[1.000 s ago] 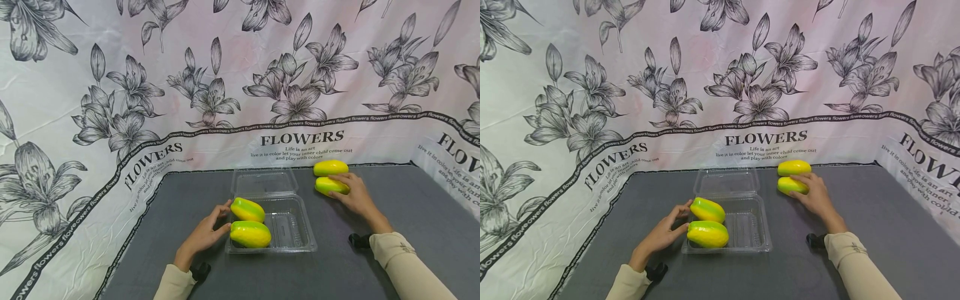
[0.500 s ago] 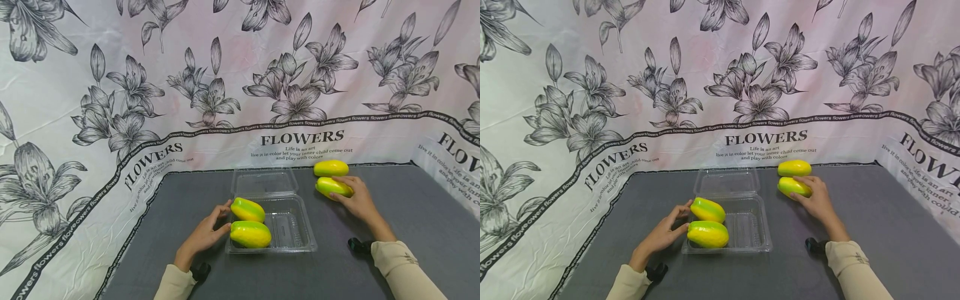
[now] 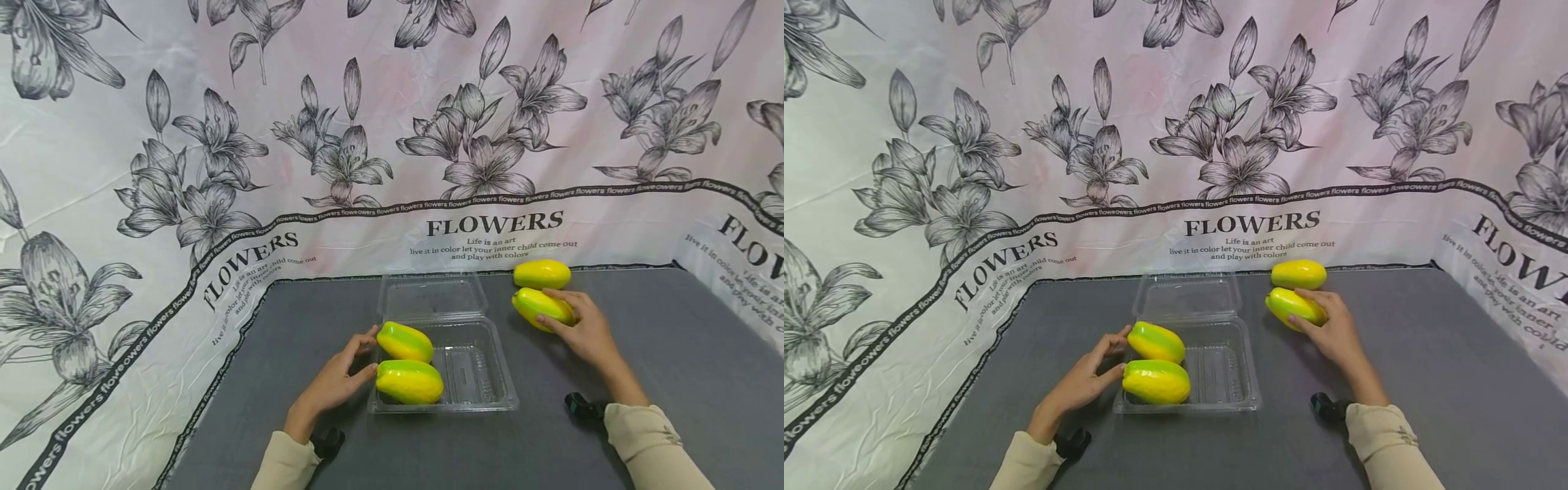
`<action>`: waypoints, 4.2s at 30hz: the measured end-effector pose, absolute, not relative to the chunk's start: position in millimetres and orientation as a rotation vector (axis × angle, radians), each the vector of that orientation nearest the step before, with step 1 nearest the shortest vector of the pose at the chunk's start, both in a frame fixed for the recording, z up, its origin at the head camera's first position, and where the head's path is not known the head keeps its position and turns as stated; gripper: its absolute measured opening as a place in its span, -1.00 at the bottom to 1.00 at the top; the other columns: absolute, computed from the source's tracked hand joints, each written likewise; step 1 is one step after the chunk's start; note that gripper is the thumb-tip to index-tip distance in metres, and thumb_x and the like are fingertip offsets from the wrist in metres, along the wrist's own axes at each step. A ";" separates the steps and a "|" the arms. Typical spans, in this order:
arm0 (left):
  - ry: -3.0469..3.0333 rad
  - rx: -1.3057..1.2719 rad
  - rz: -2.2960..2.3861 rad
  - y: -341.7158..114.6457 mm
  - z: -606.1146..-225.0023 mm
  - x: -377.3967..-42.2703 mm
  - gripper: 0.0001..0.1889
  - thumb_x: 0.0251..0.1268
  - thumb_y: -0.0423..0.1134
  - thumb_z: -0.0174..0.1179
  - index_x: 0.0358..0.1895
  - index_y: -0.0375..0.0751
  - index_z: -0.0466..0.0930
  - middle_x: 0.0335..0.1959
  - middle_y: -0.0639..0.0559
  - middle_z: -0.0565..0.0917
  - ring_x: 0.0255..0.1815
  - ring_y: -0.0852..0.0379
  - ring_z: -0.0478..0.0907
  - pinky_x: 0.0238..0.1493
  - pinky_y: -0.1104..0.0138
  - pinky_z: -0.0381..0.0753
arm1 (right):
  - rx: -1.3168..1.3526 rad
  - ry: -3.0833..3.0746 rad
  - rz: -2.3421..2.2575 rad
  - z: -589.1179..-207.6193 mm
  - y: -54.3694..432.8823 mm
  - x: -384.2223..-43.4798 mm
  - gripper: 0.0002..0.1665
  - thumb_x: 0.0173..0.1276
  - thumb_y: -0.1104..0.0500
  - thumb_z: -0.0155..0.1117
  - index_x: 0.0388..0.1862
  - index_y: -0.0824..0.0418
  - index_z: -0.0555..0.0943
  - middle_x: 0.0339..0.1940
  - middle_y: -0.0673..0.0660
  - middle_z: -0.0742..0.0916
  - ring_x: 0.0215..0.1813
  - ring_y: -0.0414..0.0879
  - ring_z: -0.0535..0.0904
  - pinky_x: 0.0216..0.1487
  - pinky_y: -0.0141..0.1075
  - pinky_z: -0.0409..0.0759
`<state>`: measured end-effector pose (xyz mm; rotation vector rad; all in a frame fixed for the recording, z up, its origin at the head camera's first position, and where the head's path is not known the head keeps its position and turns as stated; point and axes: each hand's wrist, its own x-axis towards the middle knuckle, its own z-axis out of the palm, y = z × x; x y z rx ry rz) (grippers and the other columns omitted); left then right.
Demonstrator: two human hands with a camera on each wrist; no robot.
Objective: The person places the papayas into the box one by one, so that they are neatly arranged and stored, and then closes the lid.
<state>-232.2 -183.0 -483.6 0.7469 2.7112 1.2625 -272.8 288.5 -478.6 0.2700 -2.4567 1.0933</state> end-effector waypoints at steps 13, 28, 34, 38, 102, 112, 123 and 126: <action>2.711 0.743 1.264 -183.0 -484.4 -231.0 -0.50 0.52 0.06 0.16 0.39 0.08 0.29 0.66 0.20 0.12 0.48 -0.15 0.42 0.33 -0.23 0.48 | 0.284 -2.472 1.121 -470.4 280.0 -266.8 -0.33 0.34 0.13 0.47 0.39 0.26 0.52 0.21 0.41 0.53 0.16 0.22 0.45 0.04 0.28 0.49; 2.698 0.750 1.262 -182.8 -482.4 -231.0 -0.48 0.52 0.06 0.15 0.39 -0.02 0.28 0.67 0.21 0.10 0.48 -0.17 0.41 0.31 -0.22 0.51 | 0.333 -2.448 1.104 -470.7 267.3 -269.2 -0.37 0.29 0.17 0.51 0.34 0.21 0.58 0.21 0.31 0.58 0.10 -0.17 0.39 -0.07 -0.36 0.47; 2.701 0.756 1.263 -182.7 -482.4 -231.2 -0.48 0.52 0.06 0.15 0.40 -0.02 0.29 0.67 0.21 0.11 0.48 -0.17 0.42 0.32 -0.23 0.50 | 0.334 -2.445 1.100 -471.8 264.1 -269.5 -0.36 0.29 0.16 0.51 0.35 0.21 0.58 0.21 0.30 0.58 0.08 -0.32 0.34 -0.07 -0.32 0.47; 2.700 0.758 1.263 -182.8 -482.6 -231.2 -0.48 0.53 0.06 0.14 0.40 0.01 0.28 0.67 0.22 0.10 0.48 -0.16 0.42 0.31 -0.23 0.50 | 0.330 -2.452 1.097 -471.5 262.9 -269.1 -0.36 0.30 0.14 0.51 0.35 0.20 0.57 0.22 0.30 0.58 0.06 -0.30 0.34 -0.10 -0.36 0.47; 2.686 0.750 1.265 -180.0 -476.3 -231.1 -0.51 0.54 0.04 0.12 0.40 0.05 0.27 0.68 0.17 0.10 0.49 -0.16 0.41 0.31 -0.20 0.51 | 0.476 -2.421 1.198 -435.5 233.1 -257.4 -0.36 0.29 0.15 0.52 0.35 0.07 0.58 0.22 0.16 0.62 0.07 -0.41 0.42 -0.07 -0.48 0.57; 2.686 0.737 1.268 -177.7 -476.6 -232.9 -0.51 0.54 0.05 0.12 0.39 0.07 0.26 0.67 0.19 0.10 0.49 -0.15 0.41 0.33 -0.20 0.50 | 0.511 -2.430 1.214 -435.0 229.2 -258.6 -0.38 0.30 0.14 0.51 0.34 0.07 0.58 0.23 0.13 0.62 0.07 -0.39 0.45 -0.06 -0.47 0.59; 2.695 0.757 1.262 -179.6 -477.7 -232.5 -0.51 0.54 0.05 0.13 0.39 0.05 0.27 0.67 0.18 0.11 0.49 -0.15 0.41 0.31 -0.22 0.51 | 0.567 -2.438 1.189 -434.7 215.2 -252.6 -0.33 0.29 0.12 0.52 0.37 0.07 0.56 0.24 0.11 0.62 0.10 -0.23 0.49 -0.08 -0.33 0.62; 2.694 0.758 1.264 -180.3 -477.9 -232.0 -0.51 0.54 0.04 0.13 0.39 0.06 0.27 0.67 0.17 0.11 0.49 -0.15 0.42 0.32 -0.22 0.50 | 0.589 -2.437 1.172 -435.5 211.1 -250.8 -0.31 0.28 0.12 0.53 0.39 0.05 0.56 0.24 0.10 0.62 0.10 -0.26 0.48 -0.08 -0.30 0.63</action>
